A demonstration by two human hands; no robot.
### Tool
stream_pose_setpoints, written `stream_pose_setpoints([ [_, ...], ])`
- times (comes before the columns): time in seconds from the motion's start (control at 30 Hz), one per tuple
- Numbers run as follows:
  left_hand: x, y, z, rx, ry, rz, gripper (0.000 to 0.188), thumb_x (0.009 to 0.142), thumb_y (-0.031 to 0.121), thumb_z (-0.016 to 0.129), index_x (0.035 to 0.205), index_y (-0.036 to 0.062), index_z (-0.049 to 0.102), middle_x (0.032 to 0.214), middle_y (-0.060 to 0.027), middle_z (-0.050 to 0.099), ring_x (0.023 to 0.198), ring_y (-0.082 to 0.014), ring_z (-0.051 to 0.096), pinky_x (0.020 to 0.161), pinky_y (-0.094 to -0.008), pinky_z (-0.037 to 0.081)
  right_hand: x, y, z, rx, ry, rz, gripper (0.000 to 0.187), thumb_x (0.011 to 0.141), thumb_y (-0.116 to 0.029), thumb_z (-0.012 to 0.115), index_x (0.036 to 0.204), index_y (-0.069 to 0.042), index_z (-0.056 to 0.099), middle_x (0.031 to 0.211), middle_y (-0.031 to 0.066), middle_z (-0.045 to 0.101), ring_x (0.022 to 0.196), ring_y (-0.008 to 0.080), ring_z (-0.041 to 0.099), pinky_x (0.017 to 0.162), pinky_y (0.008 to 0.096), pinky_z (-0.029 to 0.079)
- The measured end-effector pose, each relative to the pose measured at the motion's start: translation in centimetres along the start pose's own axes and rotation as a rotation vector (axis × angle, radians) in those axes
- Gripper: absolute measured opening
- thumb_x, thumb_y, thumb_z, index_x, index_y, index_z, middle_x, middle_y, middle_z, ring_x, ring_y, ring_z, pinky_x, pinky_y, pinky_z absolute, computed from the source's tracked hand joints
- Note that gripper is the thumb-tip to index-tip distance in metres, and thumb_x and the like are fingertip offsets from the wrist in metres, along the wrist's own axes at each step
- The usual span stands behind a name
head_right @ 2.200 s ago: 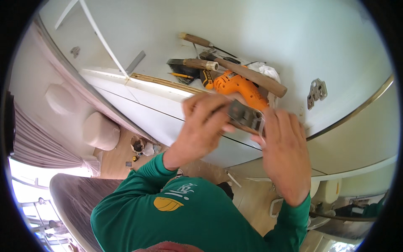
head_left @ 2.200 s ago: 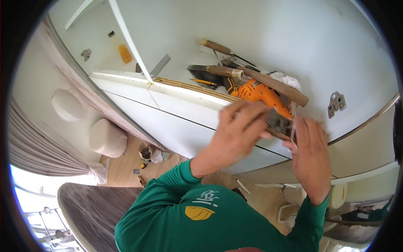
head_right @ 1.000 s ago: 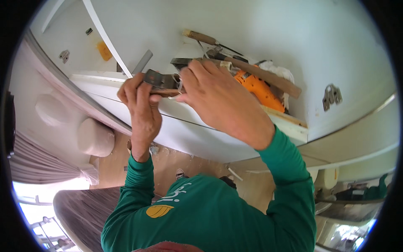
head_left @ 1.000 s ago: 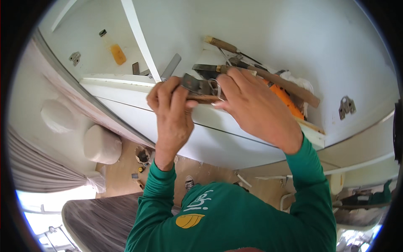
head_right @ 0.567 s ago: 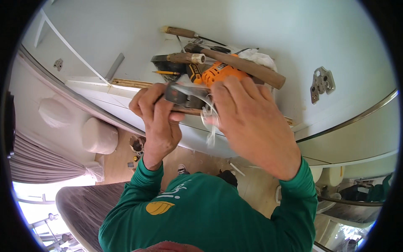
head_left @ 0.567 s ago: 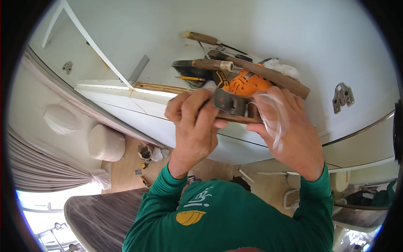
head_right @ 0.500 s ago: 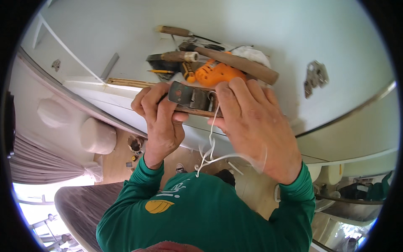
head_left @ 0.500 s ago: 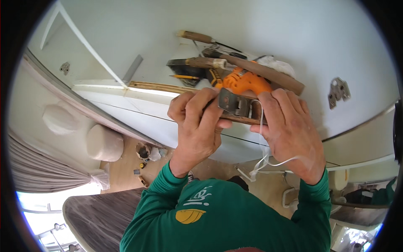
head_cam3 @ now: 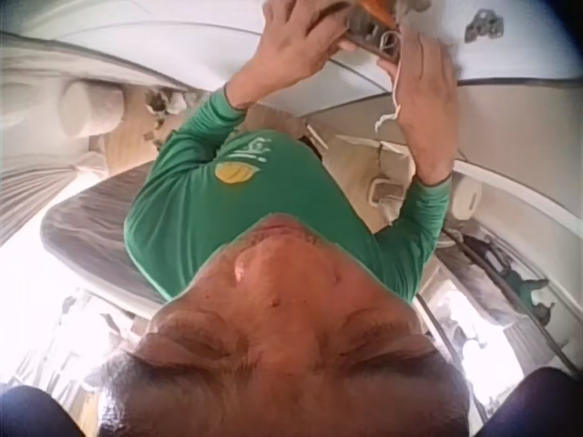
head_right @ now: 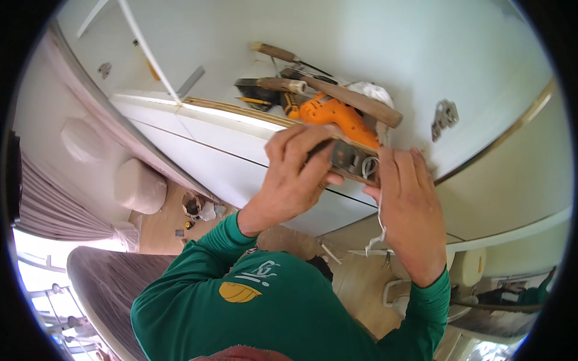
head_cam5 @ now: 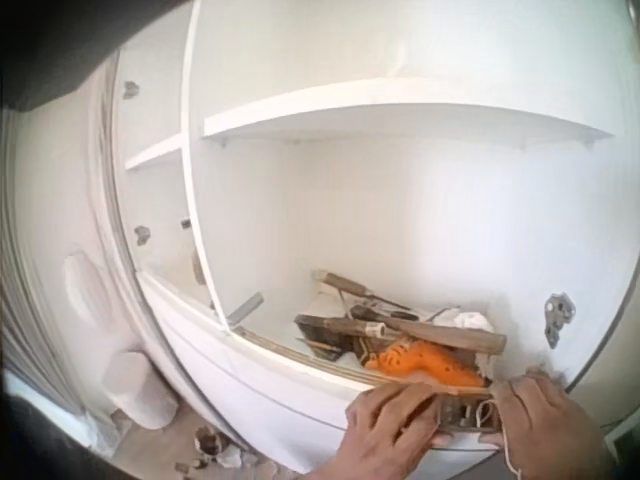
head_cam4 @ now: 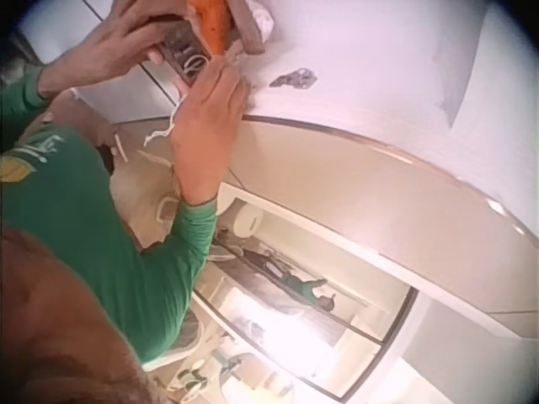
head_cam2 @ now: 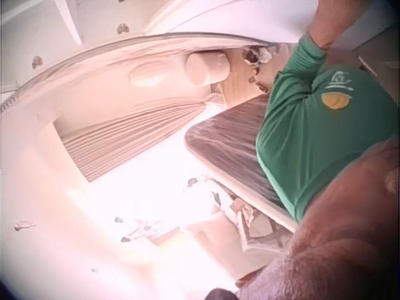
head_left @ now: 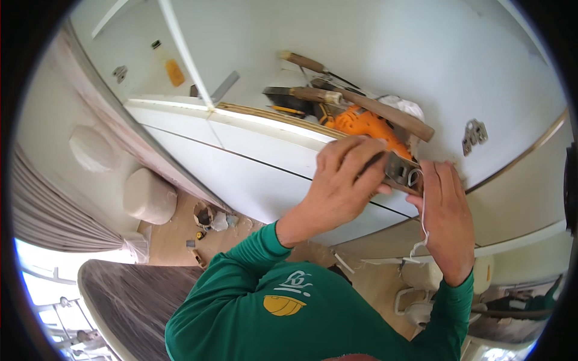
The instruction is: The person uses a hand plane and a scraper tool to smooth the edges of a white cabinet frame. The person works along the top and side edges of the cabinet opening, occasionally reaching into a bag on the floor to retrieve different items.
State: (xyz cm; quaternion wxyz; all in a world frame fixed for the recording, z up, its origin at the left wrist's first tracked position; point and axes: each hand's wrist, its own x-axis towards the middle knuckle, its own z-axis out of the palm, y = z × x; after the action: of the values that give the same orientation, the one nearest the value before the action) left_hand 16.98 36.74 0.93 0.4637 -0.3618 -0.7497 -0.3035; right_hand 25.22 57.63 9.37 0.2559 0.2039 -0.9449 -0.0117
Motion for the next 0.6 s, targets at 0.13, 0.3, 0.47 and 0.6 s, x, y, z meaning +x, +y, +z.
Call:
stream_pose_setpoints([
  [0.13,-0.5,-0.6,-2.7,0.007,-0.056,-0.023,0.048,0.086,0.034,0.086,0.124,0.0077,0.073,0.144,-0.0058,0.067,0.130,-0.0308,0.059,0.108,-0.0471,0.041,1.0,-1.6,-0.1,0.087,-0.023,0.025,0.062,0.091,-0.013,0.083,0.145,0.000,0.057,0.128,0.0158,0.062,0.120,0.0406,0.062,0.108,0.0520,0.052],
  [0.3,-1.0,-5.8,-7.2,0.206,-0.032,-0.093,0.043,0.086,0.027,0.086,0.122,0.0068,0.074,0.144,-0.0056,0.068,0.130,-0.0318,0.060,0.108,-0.0480,0.042,7.4,-5.5,2.1,0.188,0.026,-0.096,0.050,0.099,-0.021,0.078,0.140,0.000,0.058,0.126,0.0159,0.062,0.115,0.0394,0.063,0.100,0.0529,0.052],
  [0.47,-2.0,-12.4,-12.3,0.379,-0.001,-0.194,0.037,0.091,0.022,0.085,0.124,0.0086,0.074,0.149,-0.0053,0.065,0.134,-0.0336,0.056,0.112,-0.0487,0.041,15.1,-10.1,5.9,0.286,0.097,-0.272,0.040,0.107,-0.030,0.070,0.127,0.003,0.059,0.120,0.0172,0.061,0.110,0.0372,0.063,0.096,0.0487,0.054],
  [0.6,-2.9,-14.8,-14.8,0.449,-0.029,-0.240,0.039,0.099,0.026,0.080,0.130,0.0050,0.071,0.148,-0.0075,0.063,0.134,-0.0347,0.052,0.113,-0.0490,0.041,18.5,-12.5,7.4,0.307,0.088,-0.337,0.038,0.108,-0.030,0.069,0.120,0.005,0.060,0.114,0.0171,0.061,0.106,0.0350,0.064,0.094,0.0463,0.056],
])
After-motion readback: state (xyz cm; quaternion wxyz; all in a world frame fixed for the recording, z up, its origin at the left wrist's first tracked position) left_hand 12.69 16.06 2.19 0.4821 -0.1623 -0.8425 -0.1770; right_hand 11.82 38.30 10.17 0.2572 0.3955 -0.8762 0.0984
